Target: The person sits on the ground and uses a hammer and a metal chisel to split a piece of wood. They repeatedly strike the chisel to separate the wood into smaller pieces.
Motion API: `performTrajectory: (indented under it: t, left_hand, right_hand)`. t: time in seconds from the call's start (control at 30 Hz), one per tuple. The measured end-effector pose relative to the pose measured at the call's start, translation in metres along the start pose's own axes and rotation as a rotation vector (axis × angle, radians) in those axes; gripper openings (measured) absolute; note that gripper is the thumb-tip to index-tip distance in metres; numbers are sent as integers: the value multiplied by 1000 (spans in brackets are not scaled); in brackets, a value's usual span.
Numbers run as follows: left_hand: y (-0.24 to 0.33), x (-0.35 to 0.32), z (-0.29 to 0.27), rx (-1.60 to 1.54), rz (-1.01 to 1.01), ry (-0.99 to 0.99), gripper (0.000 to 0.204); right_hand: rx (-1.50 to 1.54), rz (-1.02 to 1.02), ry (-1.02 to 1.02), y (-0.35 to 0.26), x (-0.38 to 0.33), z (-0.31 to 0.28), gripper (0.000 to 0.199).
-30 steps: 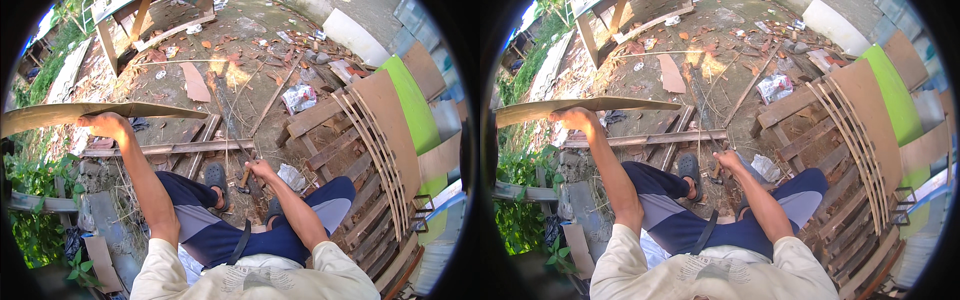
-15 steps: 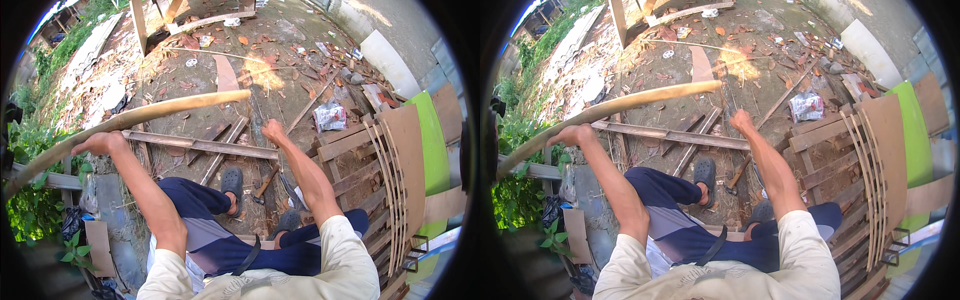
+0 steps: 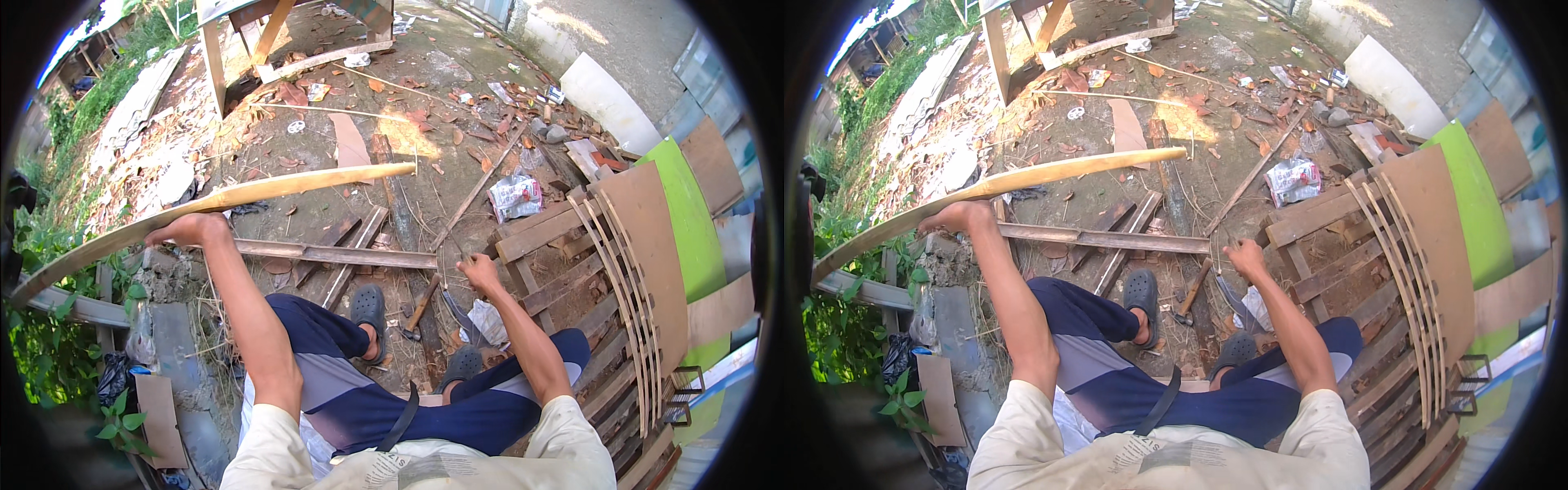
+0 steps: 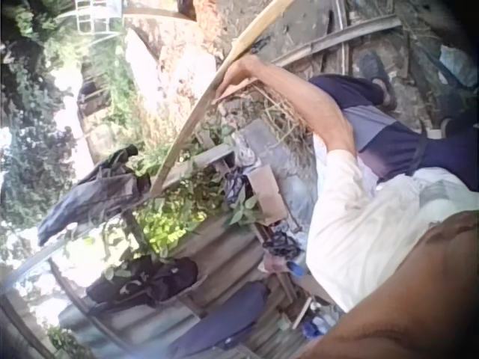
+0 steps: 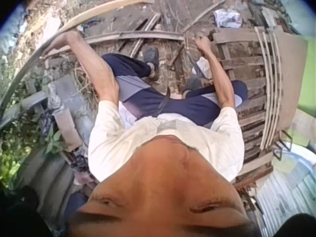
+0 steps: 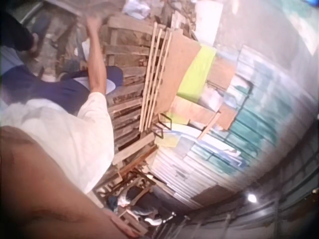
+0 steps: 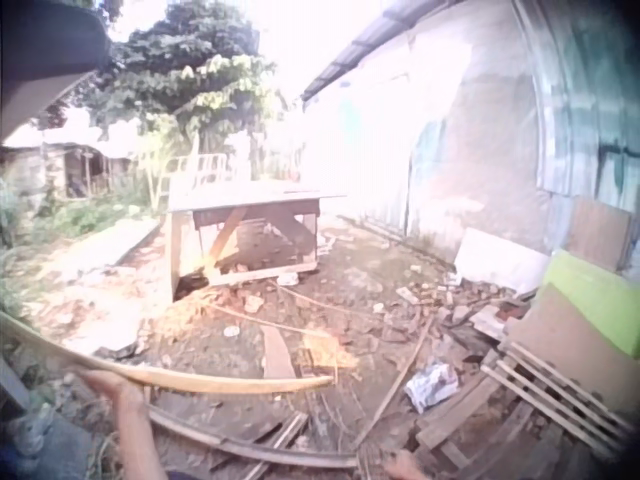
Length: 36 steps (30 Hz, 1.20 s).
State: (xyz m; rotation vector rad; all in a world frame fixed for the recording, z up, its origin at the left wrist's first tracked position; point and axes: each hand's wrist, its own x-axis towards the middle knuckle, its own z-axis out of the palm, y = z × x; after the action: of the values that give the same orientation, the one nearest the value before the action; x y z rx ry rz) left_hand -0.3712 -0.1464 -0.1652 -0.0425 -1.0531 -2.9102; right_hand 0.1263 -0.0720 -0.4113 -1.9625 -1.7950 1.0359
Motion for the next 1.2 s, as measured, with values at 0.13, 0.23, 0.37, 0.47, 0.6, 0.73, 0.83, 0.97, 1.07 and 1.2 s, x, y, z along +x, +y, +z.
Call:
performTrajectory:
  t: [0.13,0.23,0.37,0.47,0.6,0.73,0.83,0.97,1.07,1.2]
  left_hand:
    - [-40,-2,-6,-41,-26,-266,97]
    - [-63,-43,10,-101,-90,-420,95]
    - [-98,-53,17,-140,-197,-467,87]
    - [-87,-128,48,-182,-395,-488,79]
    - [-71,-159,63,-295,-682,-577,74]
    - [-65,-180,72,-415,-755,-826,73]
    - [-71,-183,72,-513,-756,-1055,73]
    - [-71,-192,70,-432,-754,-970,74]
    - [-69,-204,68,-322,-694,-905,74]
    - [-68,-224,63,-222,-672,-766,74]
  right_hand:
    - [106,-73,93,-11,-38,-42,41]
    - [178,-49,63,-45,-71,-79,45]
    - [208,-322,60,-96,-98,-99,47]
    - [319,-548,71,-125,-99,-102,47]
    - [235,-545,136,-184,-106,-100,45]
    - [349,-588,165,-201,-99,-86,46]
    - [374,-590,143,-216,-101,-82,49]
    - [361,-548,146,-232,-105,-69,48]
    - [320,-568,250,-231,-102,-57,50]
    - [301,-514,378,-215,-88,-42,50]
